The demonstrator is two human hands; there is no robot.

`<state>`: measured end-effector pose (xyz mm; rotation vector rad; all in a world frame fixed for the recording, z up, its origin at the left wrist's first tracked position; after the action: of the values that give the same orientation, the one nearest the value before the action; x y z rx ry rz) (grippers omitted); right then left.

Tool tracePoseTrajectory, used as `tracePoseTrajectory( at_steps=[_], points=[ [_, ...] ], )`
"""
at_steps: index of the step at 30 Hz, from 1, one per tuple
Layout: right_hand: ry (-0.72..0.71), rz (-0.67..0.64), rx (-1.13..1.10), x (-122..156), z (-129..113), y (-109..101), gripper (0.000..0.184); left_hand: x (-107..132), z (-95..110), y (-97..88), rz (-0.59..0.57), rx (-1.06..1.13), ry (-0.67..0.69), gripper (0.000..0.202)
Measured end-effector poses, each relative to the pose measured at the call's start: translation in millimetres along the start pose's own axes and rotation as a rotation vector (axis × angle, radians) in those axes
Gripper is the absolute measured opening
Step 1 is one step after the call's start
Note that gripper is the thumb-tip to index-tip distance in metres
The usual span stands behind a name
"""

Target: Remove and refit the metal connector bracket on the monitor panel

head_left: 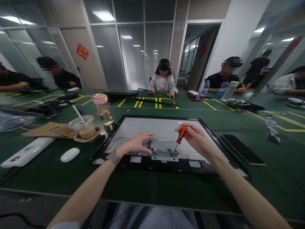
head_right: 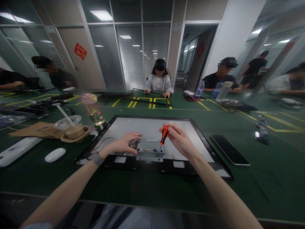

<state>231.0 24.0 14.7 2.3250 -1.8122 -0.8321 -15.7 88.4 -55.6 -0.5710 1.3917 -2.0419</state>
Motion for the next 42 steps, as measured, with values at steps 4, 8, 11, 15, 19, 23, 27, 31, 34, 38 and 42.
tracePoseTrajectory(
  at_steps=[4,8,11,15,19,23,27,31,34,38,42],
  points=[
    [-0.039,-0.024,0.003,-0.1,-1.9,4.5,0.016,0.8,2.0,-1.3,-0.008,0.0,-0.01,0.075],
    [-0.049,-0.021,0.022,0.5,-2.1,1.3,0.012,0.5,0.1,0.1,-0.008,0.007,0.0,0.076],
    [-0.004,-0.002,0.018,1.0,-0.3,0.0,0.018,0.0,-1.2,1.1,-0.003,0.009,0.014,0.077],
    [-0.011,-0.006,0.015,0.9,-0.6,3.8,0.021,0.3,0.9,-0.3,-0.011,0.006,-0.005,0.076],
    [-0.034,-0.027,0.041,0.5,0.2,3.6,0.018,0.8,4.3,-2.5,-0.017,0.001,-0.015,0.074],
    [-0.014,-0.018,0.035,0.5,1.6,0.5,0.019,0.6,3.5,-2.0,-0.021,0.005,-0.014,0.076],
    [0.019,-0.018,0.019,0.9,1.7,3.6,0.024,0.3,2.2,-1.4,-0.02,0.009,-0.012,0.077],
    [-0.003,-0.041,0.03,1.1,-0.9,6.2,0.021,0.0,2.5,-1.5,-0.015,0.009,0.001,0.076],
    [-0.044,-0.023,0.088,1.4,-4.8,4.1,0.018,0.2,1.7,-1.0,-0.015,0.008,-0.002,0.076],
    [-0.02,-0.023,0.12,1.8,-5.8,4.1,0.02,0.5,1.1,-1.0,-0.003,0.011,0.001,0.075],
    [0.016,-0.047,0.062,1.7,-5.5,8.6,0.028,0.9,1.8,-1.2,-0.009,0.012,-0.004,0.075]
  ],
)
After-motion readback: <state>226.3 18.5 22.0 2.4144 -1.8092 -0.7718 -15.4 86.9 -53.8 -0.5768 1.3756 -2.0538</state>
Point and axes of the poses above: each hand's wrist, its own x-axis away from the middle knuckle, its own y-axis out of the palm, z = x × y, the point moved 6 cm from there along -x, towards the middle knuckle, and after that the axes turned 10 degrees about -x, right-handed, at the moved point
